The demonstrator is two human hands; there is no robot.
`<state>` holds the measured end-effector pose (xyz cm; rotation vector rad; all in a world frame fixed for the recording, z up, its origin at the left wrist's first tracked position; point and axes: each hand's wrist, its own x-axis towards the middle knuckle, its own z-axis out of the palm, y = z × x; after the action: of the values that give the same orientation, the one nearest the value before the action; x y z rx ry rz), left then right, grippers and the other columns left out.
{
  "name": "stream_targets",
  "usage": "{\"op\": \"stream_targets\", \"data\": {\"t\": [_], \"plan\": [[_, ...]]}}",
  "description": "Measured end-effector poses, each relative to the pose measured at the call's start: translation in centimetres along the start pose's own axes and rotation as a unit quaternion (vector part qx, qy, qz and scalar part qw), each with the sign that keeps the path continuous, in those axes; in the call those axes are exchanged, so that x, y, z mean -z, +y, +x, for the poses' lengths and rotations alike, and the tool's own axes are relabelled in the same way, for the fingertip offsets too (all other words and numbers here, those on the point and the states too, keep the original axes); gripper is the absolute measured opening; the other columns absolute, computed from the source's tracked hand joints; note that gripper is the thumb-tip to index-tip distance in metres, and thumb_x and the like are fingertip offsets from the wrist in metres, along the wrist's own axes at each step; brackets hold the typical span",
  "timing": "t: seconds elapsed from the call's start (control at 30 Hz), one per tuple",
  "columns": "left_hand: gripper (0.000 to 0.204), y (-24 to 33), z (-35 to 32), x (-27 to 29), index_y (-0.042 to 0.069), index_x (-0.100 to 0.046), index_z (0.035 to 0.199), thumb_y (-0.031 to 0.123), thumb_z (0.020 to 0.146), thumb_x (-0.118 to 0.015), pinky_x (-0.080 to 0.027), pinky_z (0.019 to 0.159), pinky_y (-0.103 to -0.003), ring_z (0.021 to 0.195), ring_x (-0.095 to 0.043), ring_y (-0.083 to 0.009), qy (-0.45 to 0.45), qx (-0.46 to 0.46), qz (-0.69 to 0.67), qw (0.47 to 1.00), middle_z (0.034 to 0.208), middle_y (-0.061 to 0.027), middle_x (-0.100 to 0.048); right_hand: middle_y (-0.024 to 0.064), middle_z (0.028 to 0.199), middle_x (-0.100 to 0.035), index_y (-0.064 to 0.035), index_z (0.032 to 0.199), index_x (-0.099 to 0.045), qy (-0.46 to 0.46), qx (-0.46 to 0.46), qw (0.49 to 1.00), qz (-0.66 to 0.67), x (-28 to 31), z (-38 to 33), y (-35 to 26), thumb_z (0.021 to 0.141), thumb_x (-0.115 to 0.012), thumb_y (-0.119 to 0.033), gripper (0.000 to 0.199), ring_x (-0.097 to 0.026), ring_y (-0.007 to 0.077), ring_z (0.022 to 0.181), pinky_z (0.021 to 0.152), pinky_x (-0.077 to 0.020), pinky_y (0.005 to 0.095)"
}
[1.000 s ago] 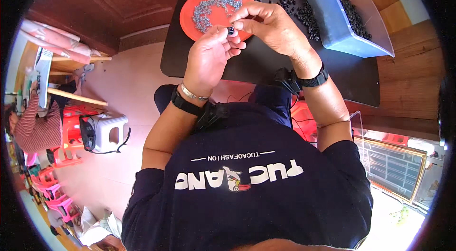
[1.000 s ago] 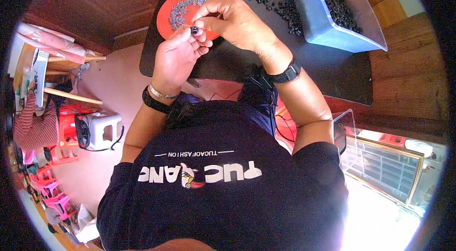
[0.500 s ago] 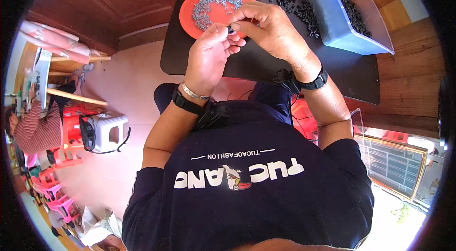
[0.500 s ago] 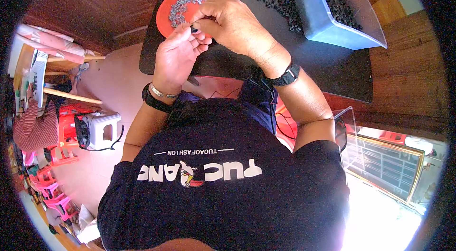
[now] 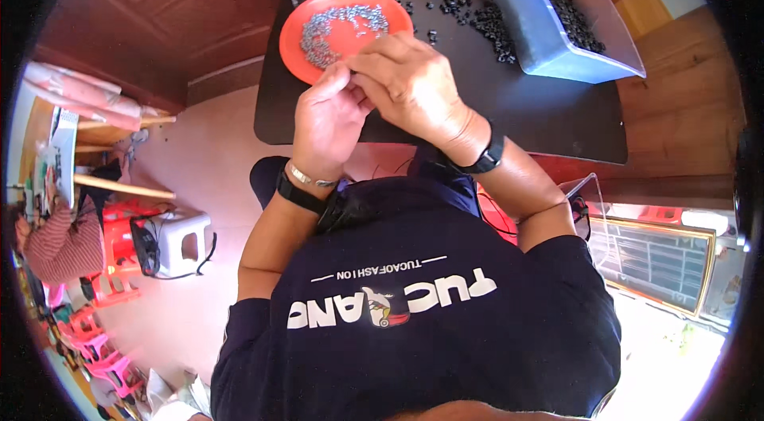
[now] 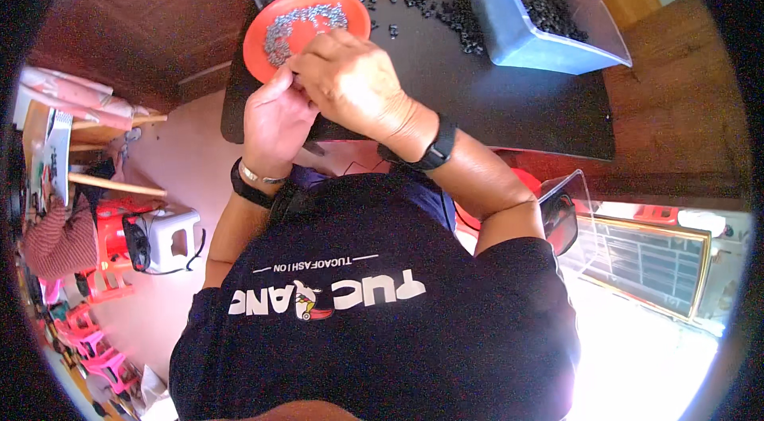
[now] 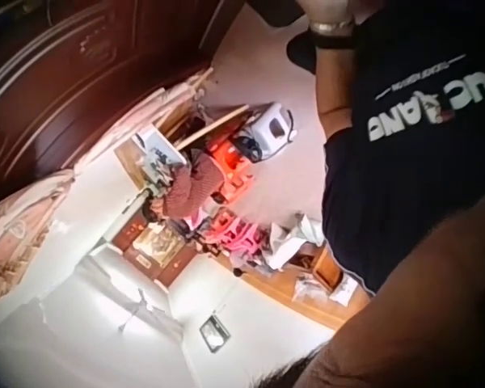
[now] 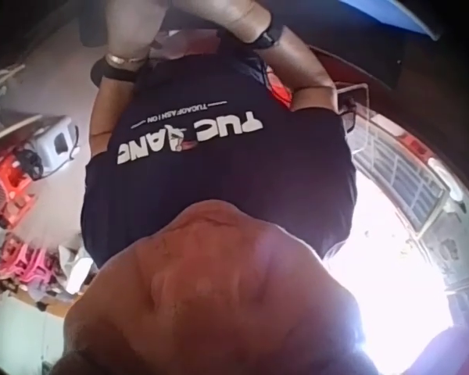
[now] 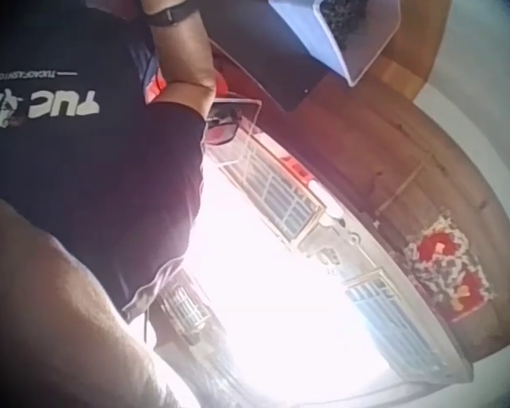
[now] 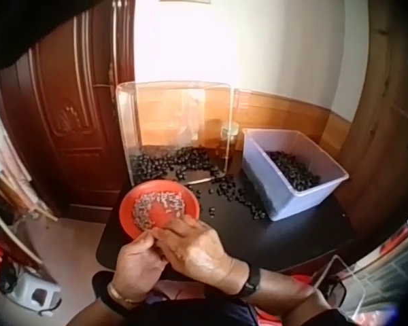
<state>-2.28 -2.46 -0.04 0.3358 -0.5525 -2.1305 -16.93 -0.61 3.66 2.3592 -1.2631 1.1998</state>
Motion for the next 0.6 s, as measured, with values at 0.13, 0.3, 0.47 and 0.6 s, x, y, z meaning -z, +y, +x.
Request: {"op": "stream_targets", "data": {"t": [0.13,0.3,0.47,0.6], "plan": [[0.021,-0.1,-0.1,0.2,0.009,-0.057,0.105,0.024,0.096,-0.046,-0.043,0.088,-0.035,0.100,-0.056,-0.0172,0.022,-0.008,0.014,1.000,0.106,-0.0044,-0.060,0.0071,0.087,-0.066,-0.0080,0.092,-0.069,-0.030,-0.049,0.994,0.092,0.6,0.2,-0.1,0.072,-0.071,-0.008,0.020,-0.065,0.0252,0.079,0.069,-0.0533,0.0340],[0.021,1.1,-0.8,1.1,0.008,-0.058,0.097,0.026,0.096,-0.047,-0.043,0.083,-0.033,0.094,-0.058,-0.0202,0.004,-0.030,0.065,0.997,0.097,-0.0043,-0.060,0.0113,0.087,-0.067,-0.0031,0.095,-0.067,0.009,-0.115,0.990,0.080,2.6,2.6,7.3,0.083,-0.064,-0.012,0.015,-0.065,0.0274,0.077,0.069,-0.0514,0.0320],[0.021,0.7,-0.6,0.4,0.008,-0.057,0.096,0.027,0.096,-0.048,-0.042,0.083,-0.032,0.093,-0.058,-0.0199,-0.002,-0.022,0.077,0.997,0.096,-0.0040,-0.059,0.0151,0.084,-0.068,-0.0113,0.090,-0.070,-0.186,-0.262,0.945,-0.063,1.8,3.0,17.5,0.079,-0.062,-0.030,0.024,-0.065,0.0326,0.078,0.073,-0.0525,0.0404],[0.020,0.6,-0.8,0.6,0.009,-0.057,0.095,0.026,0.095,-0.048,-0.042,0.083,-0.032,0.092,-0.058,-0.0201,0.004,-0.015,0.074,0.997,0.096,-0.0037,-0.059,0.0131,0.081,-0.067,-0.0088,0.090,-0.068,-0.297,-0.232,0.911,-0.165,-0.4,3.1,18.7,0.077,-0.062,-0.022,0.020,-0.064,0.0319,0.074,0.068,-0.0505,0.0404]]}}
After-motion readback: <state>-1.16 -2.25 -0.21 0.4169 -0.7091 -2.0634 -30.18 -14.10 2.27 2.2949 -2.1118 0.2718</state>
